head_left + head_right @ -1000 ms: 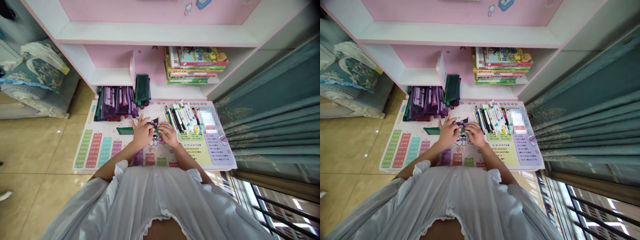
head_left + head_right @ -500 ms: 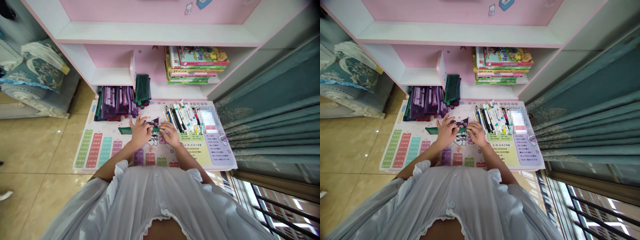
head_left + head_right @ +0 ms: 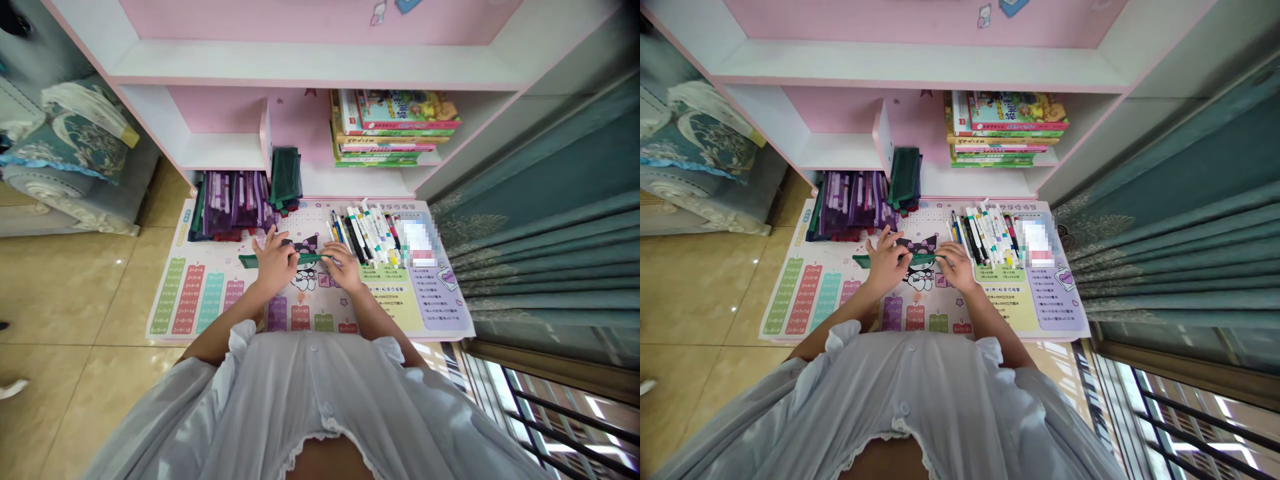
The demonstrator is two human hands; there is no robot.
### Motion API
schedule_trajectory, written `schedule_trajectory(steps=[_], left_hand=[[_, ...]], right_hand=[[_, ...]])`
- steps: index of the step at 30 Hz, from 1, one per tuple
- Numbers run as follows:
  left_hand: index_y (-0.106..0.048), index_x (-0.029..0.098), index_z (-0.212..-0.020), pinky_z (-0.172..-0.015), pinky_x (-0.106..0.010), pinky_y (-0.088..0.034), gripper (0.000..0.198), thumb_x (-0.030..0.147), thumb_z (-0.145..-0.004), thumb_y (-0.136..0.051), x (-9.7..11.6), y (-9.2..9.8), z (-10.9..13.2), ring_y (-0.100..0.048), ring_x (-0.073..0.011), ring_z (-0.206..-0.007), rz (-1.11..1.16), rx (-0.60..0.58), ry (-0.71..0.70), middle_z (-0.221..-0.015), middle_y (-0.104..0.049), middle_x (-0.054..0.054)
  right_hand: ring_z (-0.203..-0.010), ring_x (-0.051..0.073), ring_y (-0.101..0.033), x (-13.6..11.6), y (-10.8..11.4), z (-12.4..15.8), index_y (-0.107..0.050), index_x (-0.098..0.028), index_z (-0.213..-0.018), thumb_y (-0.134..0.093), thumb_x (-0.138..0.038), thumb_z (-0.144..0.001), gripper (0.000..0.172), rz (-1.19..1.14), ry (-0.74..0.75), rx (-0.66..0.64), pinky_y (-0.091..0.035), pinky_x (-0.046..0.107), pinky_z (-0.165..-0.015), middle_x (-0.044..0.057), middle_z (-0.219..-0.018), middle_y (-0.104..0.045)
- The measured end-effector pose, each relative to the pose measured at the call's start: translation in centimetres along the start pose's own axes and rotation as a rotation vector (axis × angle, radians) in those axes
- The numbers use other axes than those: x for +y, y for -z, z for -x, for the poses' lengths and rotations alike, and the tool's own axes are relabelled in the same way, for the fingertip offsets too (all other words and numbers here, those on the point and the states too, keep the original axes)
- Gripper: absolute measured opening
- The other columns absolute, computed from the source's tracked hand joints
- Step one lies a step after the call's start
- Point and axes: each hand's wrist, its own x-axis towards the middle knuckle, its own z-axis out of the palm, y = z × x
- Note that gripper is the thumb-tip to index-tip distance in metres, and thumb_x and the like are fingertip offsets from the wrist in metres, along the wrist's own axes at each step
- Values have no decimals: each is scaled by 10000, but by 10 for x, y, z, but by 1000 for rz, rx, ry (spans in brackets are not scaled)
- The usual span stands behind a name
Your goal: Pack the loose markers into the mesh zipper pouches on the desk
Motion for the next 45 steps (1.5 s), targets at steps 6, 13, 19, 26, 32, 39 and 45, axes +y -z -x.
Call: schedule_trajectory(steps=[6, 13, 19, 26, 32, 39, 45], left_hand=[[-658, 228, -746, -1114, -756, -173, 203, 277, -888, -522, -8, 1, 1, -292, -341, -1467, -7, 17, 22, -1380, -583, -43], [-670, 229, -766, -1117, -756, -154, 166, 264, -864, -541, -13, 5, 2, -296, -345, -1464, -21, 32, 80, -1381, -584, -43], [-669, 234, -759, -1125, -750, -132, 162, 259, -861, -546, -18, 7, 2, -284, -331, -1471, -18, 22, 101, -1397, -575, -30], [-661, 228, -748, -1118, -745, -148, 165, 266, -862, -548, -21, 8, 4, -279, -327, -1474, -27, 24, 124, -1405, -569, -38], [-663, 224, -751, -1118, -736, -157, 166, 268, -860, -546, -27, 14, 7, -279, -330, -1473, -42, 28, 161, -1407, -566, -48], [-664, 226, -739, -1117, -746, -137, 176, 284, -855, -545, -31, 17, 9, -271, -347, -1472, -33, 24, 197, -1416, -556, -36], [-651, 226, -735, -1123, -734, -141, 165, 278, -853, -548, -32, 20, 10, -256, -335, -1480, -33, 21, 226, -1414, -557, -38]], right_hand=[[-1002, 253, -679, 1, 1, 0, -674, -251, -874, -550, -381, -945, 193, 12, -35, 13, -549, 477, -915, 45, -873, -733], [-994, 251, -682, 1, 2, 0, -673, -247, -883, -555, -351, -944, 169, 13, -14, 38, -547, 468, -905, 48, -872, -732], [-991, 248, -682, 2, 2, 0, -673, -244, -883, -552, -354, -946, 175, 18, -9, 30, -547, 461, -900, 47, -868, -732], [-991, 252, -683, 3, 3, 0, -677, -247, -877, -547, -380, -946, 199, 33, -27, 12, -546, 467, -900, 46, -871, -733], [-966, 244, -686, 2, 4, -1, -677, -246, -884, -563, -342, -940, 159, 10, -11, 23, -547, 443, -871, 47, -871, -732], [-966, 243, -683, 2, 3, -1, -679, -248, -887, -558, -352, -941, 168, 8, -27, 15, -541, 438, -875, 45, -885, -731], [-955, 243, -683, 2, 4, -1, -682, -244, -880, -554, -355, -943, 181, 6, -16, 23, -535, 434, -873, 44, -874, -729]])
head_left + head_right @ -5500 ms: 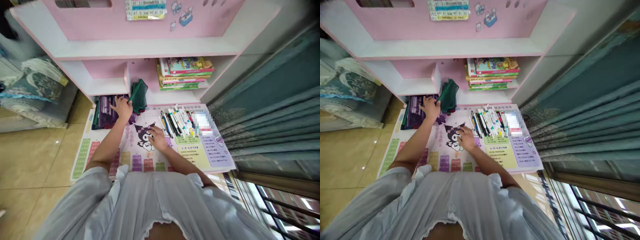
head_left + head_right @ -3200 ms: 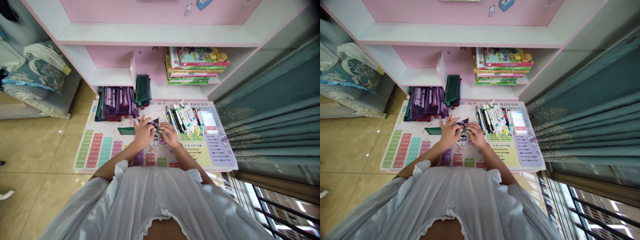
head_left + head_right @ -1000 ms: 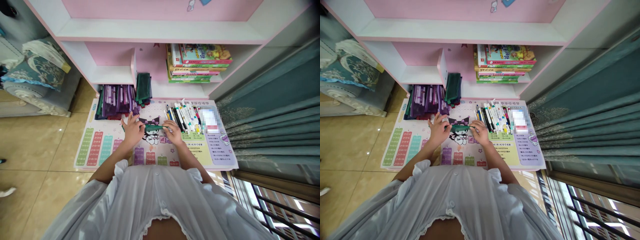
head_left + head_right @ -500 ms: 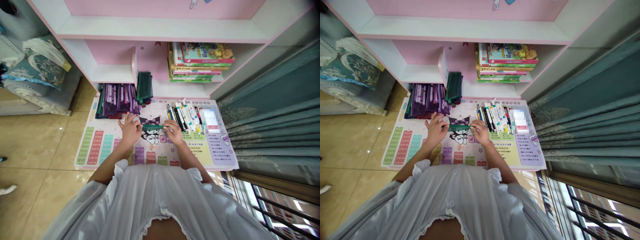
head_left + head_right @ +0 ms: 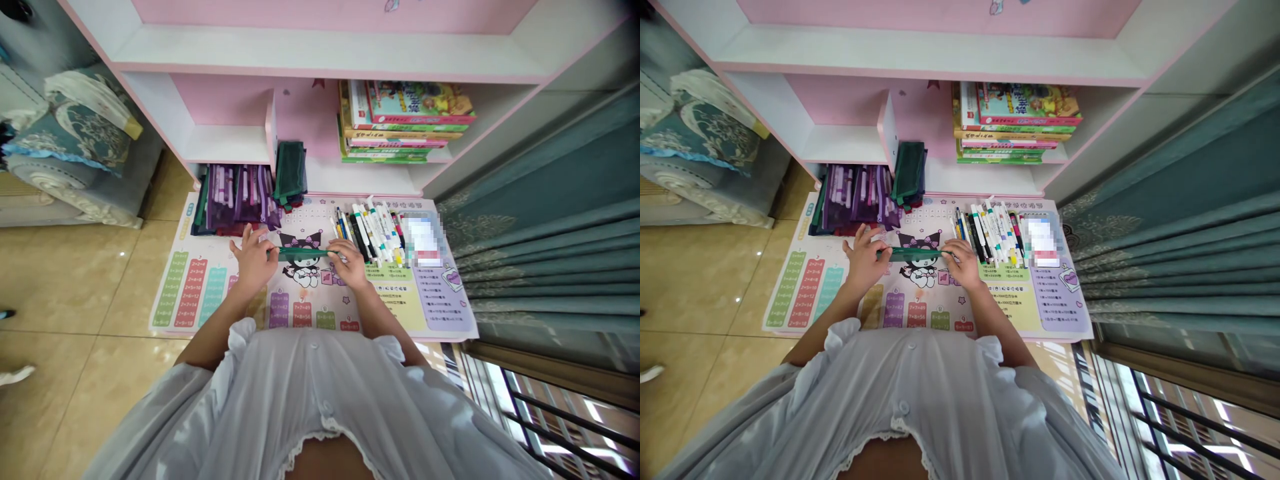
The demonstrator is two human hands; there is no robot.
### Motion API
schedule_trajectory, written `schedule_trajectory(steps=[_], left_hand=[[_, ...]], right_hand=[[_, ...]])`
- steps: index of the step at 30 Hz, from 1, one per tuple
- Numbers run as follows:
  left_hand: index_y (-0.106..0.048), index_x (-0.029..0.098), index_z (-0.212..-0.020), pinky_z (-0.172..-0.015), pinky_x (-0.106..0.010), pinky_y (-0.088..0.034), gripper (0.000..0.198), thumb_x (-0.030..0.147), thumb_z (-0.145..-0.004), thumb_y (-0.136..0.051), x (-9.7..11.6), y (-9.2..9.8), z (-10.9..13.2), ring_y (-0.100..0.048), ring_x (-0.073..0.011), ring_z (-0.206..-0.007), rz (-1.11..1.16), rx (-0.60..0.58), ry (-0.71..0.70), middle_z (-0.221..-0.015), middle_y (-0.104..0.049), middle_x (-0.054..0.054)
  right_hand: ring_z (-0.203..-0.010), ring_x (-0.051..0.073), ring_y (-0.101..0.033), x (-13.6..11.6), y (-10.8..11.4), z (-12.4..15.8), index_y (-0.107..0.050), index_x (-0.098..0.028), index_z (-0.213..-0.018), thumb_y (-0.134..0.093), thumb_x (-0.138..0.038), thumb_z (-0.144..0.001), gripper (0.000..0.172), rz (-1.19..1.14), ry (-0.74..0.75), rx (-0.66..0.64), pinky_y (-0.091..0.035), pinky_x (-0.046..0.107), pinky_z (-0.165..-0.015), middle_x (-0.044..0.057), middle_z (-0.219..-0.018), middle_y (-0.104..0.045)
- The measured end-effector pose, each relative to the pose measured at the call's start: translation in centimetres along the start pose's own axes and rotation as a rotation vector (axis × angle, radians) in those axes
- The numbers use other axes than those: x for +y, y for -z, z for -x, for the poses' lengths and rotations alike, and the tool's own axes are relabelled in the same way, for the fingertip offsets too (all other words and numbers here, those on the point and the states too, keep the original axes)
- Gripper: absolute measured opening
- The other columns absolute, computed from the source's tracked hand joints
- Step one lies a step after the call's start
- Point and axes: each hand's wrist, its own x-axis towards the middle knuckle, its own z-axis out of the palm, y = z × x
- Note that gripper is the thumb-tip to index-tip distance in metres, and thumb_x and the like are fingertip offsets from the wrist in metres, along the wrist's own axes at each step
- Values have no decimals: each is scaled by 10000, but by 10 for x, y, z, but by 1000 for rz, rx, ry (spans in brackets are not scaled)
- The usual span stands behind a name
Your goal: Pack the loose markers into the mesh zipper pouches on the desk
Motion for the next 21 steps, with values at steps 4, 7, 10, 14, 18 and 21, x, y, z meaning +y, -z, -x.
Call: schedule_trajectory(steps=[4, 7, 10, 14, 18, 21], left_hand=[[-653, 227, -737, -1119, -743, -135, 169, 277, -853, -542, -3, 3, 1, -263, -340, -1477, 10, 12, 11, -1406, -561, -49], [-657, 227, -733, -1122, -741, -125, 161, 273, -843, -549, -5, 4, 1, -266, -345, -1474, 20, 22, 29, -1407, -560, -54], [-650, 224, -722, -1129, -734, -117, 155, 270, -837, -558, -6, 5, 1, -271, -342, -1472, 25, 24, 44, -1411, -559, -51], [-643, 221, -715, -1129, -734, -117, 164, 275, -844, -557, -6, 7, 1, -270, -344, -1472, 32, 15, 50, -1414, -556, -46], [-646, 222, -721, -1121, -743, -133, 161, 273, -846, -559, -6, 8, 1, -275, -347, -1469, 30, 13, 64, -1412, -558, -52], [-641, 220, -725, -1112, -752, -145, 151, 266, -846, -563, -7, 10, 2, -278, -342, -1468, 24, 17, 77, -1412, -558, -52]], right_hand=[[-964, 249, -683, 0, 0, 0, -681, -247, -879, -544, -383, -944, 204, 4, -29, -13, -538, 448, -880, 48, -874, -728], [-957, 248, -684, -1, 0, 0, -675, -244, -860, -538, -387, -946, 216, 16, -33, -10, -543, 450, -871, 50, -864, -725], [-951, 246, -687, 0, 0, 0, -672, -243, -852, -533, -395, -947, 227, 21, -30, -4, -547, 448, -864, 49, -854, -723], [-970, 249, -685, 1, 0, 0, -671, -248, -856, -532, -408, -945, 230, 32, -45, -11, -552, 456, -877, 52, -868, -726], [-960, 247, -686, 0, 0, 0, -672, -247, -859, -542, -383, -943, 206, 20, -23, -7, -551, 455, -872, 46, -861, -726], [-943, 245, -687, -1, 0, -1, -673, -245, -858, -541, -389, -943, 213, 16, -23, -1, -550, 452, -862, 45, -855, -725]])
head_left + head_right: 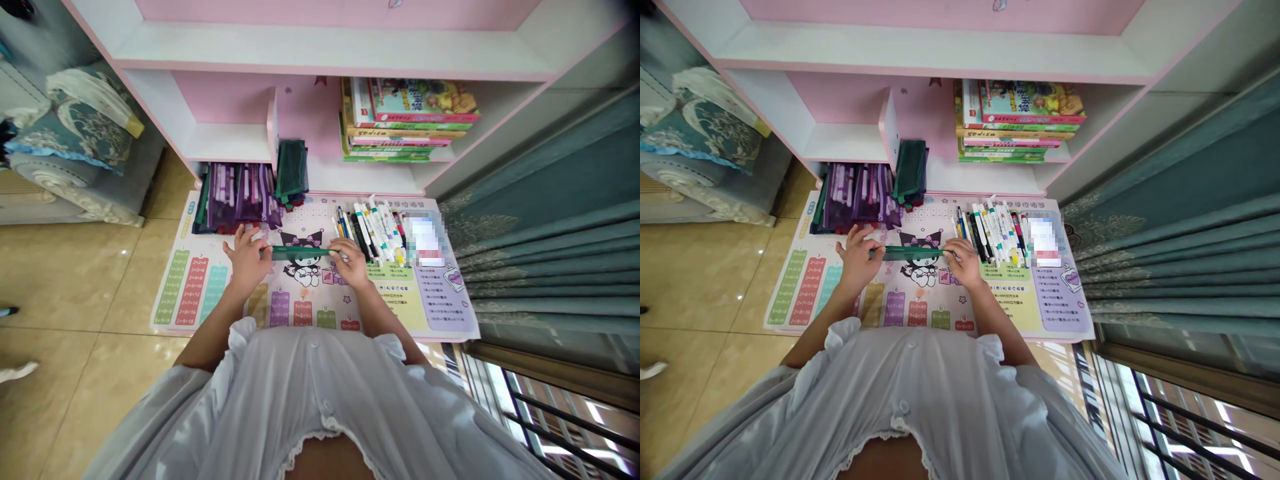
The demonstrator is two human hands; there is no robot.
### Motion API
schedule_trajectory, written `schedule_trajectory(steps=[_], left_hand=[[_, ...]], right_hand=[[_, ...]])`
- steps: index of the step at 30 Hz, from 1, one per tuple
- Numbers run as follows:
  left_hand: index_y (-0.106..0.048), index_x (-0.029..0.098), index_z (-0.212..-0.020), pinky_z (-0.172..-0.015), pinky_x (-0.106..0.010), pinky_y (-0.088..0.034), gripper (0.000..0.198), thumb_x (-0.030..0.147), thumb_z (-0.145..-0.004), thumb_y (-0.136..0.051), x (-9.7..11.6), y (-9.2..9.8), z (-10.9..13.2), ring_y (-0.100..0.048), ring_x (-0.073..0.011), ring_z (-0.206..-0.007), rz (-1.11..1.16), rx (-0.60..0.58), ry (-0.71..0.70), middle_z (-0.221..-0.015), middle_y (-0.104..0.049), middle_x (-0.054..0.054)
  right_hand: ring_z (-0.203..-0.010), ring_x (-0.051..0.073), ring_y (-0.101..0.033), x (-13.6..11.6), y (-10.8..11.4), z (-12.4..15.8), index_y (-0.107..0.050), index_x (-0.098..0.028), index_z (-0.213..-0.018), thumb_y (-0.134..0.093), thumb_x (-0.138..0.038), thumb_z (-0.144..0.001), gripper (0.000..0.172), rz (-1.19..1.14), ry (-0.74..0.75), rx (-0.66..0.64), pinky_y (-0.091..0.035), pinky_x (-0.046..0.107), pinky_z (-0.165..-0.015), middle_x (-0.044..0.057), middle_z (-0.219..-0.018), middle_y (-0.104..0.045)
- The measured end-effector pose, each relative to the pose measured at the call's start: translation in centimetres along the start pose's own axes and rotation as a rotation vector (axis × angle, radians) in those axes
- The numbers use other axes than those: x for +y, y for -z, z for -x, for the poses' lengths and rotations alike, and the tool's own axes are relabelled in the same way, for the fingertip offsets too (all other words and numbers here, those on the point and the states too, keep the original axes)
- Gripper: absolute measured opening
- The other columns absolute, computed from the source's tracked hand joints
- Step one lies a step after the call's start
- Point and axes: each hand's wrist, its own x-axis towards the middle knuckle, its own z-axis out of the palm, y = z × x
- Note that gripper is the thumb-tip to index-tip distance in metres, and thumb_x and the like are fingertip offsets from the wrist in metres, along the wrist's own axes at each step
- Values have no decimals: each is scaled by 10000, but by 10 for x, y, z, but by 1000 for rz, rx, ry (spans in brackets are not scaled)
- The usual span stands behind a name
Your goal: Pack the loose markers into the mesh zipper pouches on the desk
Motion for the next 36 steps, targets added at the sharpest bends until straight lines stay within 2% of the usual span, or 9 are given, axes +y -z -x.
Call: schedule_trajectory(steps=[27, 36], left_hand=[[-632, 224, -725, -1129, -734, -129, 135, 272, -830, -563, -18, 10, 3, -301, -351, -1450, 19, 49, 81, -1384, -567, -56], [-616, 230, -728, -1133, -730, -128, 135, 276, -842, -562, -26, 14, 2, -296, -328, -1456, 18, 85, 104, -1399, -560, -51]], right_hand=[[-944, 251, -681, 0, 1, -1, -671, -249, -845, -532, -401, -943, 228, 20, -22, -12, -536, 461, -878, 46, -853, -721], [-934, 246, -687, 1, 2, 0, -663, -247, -846, -541, -389, -944, 211, 35, -17, 1, -541, 453, -867, 46, -847, -717]])
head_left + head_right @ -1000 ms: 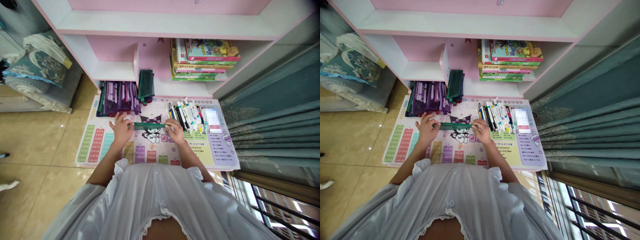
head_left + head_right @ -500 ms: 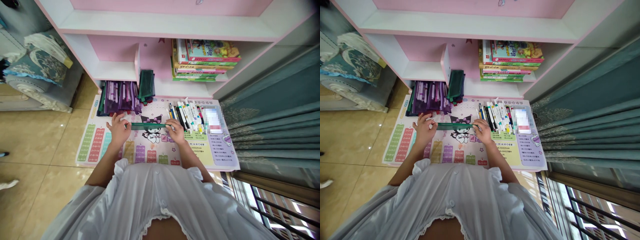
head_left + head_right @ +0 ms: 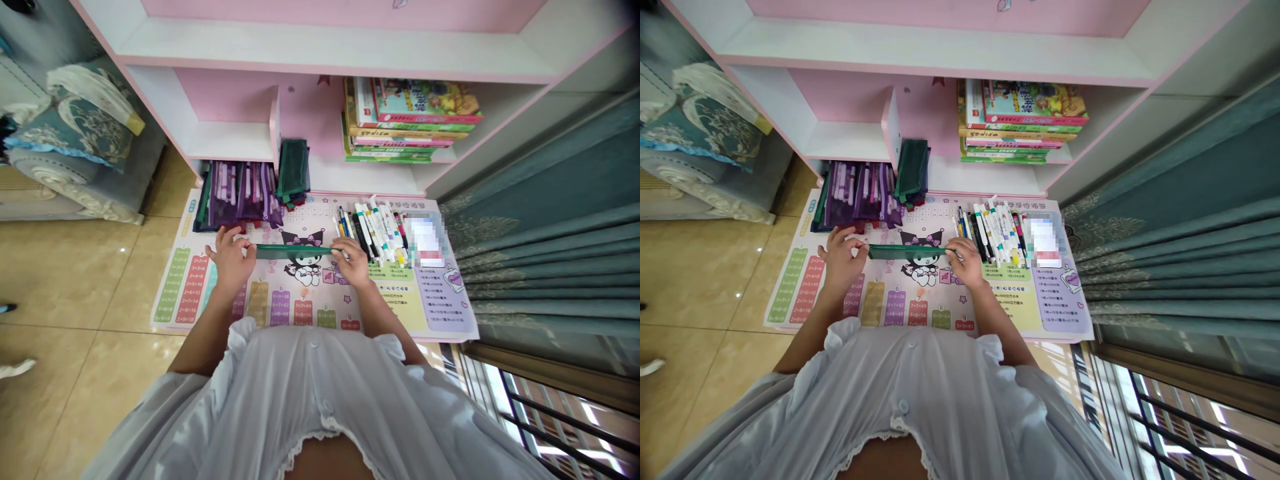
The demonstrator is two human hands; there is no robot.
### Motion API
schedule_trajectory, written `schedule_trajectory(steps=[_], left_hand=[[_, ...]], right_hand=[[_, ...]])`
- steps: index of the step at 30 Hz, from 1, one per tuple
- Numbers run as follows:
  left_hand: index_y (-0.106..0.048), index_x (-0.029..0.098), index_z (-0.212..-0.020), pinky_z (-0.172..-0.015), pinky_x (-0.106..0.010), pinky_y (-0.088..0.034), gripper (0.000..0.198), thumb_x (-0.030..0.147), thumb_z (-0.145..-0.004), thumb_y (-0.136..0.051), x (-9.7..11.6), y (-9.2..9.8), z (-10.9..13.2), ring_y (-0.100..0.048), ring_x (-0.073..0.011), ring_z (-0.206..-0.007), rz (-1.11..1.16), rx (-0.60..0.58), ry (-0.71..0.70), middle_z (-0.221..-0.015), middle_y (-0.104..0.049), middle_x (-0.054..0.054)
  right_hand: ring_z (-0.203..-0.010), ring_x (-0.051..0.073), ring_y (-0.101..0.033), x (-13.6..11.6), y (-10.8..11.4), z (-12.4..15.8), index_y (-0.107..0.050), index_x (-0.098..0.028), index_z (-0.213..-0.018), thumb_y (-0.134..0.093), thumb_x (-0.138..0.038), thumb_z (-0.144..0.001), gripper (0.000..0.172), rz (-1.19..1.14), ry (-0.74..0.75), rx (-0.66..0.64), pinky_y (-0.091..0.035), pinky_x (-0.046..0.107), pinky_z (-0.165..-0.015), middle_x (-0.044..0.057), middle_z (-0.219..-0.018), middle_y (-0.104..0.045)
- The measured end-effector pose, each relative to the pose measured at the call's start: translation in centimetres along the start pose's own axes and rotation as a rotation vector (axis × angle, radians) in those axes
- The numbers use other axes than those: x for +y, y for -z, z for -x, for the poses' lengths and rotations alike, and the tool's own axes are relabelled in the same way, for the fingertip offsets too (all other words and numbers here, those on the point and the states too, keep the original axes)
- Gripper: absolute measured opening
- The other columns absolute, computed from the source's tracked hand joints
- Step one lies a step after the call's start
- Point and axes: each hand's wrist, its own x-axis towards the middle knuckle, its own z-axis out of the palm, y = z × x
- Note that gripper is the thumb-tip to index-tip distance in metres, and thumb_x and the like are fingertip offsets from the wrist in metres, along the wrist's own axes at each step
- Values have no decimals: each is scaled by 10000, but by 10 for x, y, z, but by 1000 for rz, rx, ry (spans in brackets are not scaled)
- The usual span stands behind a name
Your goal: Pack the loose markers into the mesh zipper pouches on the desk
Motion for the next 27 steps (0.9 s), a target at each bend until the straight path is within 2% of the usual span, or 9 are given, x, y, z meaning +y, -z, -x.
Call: schedule_trajectory(steps=[10, 21, 27], left_hand=[[-627, 233, -731, -1111, -753, -152, 133, 296, -835, -573, -7, 3, -3, -312, -361, -1440, 10, 17, 36, -1392, -559, -44], [-603, 217, -713, -1102, -748, -187, 132, 274, -831, -586, -13, 5, -7, -320, -341, -1436, -2, 12, 64, -1404, -557, -42], [-626, 220, -729, -1089, -758, -188, 136, 272, -841, -570, -13, 5, -7, -338, -351, -1421, -8, 5, 50, -1396, -563, -51]], right_hand=[[-929, 246, -685, -1, 1, -1, -665, -246, -853, -546, -348, -943, 181, 3, 38, 13, -538, 445, -856, 40, -830, -716], [-937, 245, -682, 2, 1, -2, -682, -245, -847, -531, -415, -944, 247, -5, 11, -34, -530, 446, -871, 43, -845, -724], [-960, 248, -678, 0, 1, -1, -677, -249, -841, -507, -470, -946, 298, -10, -54, -73, -531, 454, -894, 56, -869, -728]])
